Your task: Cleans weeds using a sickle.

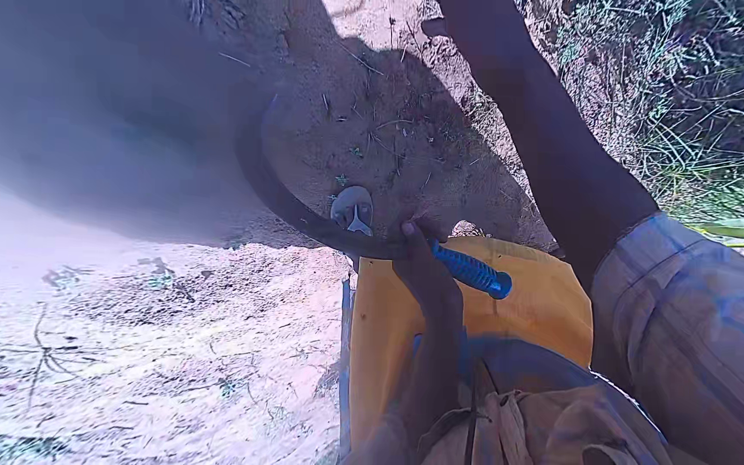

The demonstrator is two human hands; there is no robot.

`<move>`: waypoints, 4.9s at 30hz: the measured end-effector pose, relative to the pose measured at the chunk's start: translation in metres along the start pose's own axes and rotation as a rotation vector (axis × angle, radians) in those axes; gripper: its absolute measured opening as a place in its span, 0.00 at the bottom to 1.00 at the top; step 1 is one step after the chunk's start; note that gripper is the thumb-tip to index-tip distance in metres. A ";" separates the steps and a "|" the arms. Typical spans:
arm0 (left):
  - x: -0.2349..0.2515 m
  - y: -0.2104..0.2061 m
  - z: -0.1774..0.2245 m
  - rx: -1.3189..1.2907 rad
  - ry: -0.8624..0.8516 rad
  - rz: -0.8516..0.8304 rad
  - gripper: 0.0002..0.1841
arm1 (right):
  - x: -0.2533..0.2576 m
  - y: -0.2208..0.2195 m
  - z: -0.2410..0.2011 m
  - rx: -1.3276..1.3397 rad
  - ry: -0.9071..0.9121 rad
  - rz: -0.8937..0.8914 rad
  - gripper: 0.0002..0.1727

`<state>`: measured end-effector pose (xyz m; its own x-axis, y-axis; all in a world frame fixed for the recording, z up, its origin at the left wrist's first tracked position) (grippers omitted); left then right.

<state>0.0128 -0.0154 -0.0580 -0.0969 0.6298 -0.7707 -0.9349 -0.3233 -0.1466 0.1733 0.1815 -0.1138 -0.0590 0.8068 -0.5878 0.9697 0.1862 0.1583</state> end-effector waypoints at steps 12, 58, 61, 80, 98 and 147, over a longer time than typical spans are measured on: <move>-0.004 0.012 -0.010 0.013 0.094 0.018 0.16 | -0.053 -0.044 0.207 -0.551 -0.930 -0.102 0.43; 0.003 0.006 0.000 -0.040 0.086 0.040 0.15 | -0.109 -0.086 0.190 -0.803 -0.512 -0.803 0.16; 0.003 0.007 0.004 -0.059 0.089 0.046 0.15 | -0.070 -0.102 0.172 -0.721 -0.462 -0.550 0.22; 0.011 0.012 0.012 -0.081 0.037 0.047 0.16 | 0.001 -0.137 0.133 -0.457 -0.552 -0.464 0.22; 0.028 -0.011 0.044 -0.063 -0.152 0.121 0.15 | -0.012 -0.051 -0.132 -0.490 0.030 -0.215 0.32; 0.021 -0.003 -0.021 0.068 0.123 0.121 0.15 | 0.100 0.116 0.164 -0.966 -0.776 -0.009 0.60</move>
<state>0.0206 -0.0158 -0.0871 -0.1717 0.4965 -0.8509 -0.9403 -0.3403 -0.0088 0.3191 0.1915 -0.2841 0.4103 0.3195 -0.8541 0.3784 0.7925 0.4782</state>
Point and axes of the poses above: each hand's wrist, its own x-axis towards the middle knuckle, its own y-axis out of the back of the hand, z = x × y, the point moved 6 cm from there along x, towards the middle knuckle, and after that the axes turned 12 degrees about -z, right-handed, at the moved point
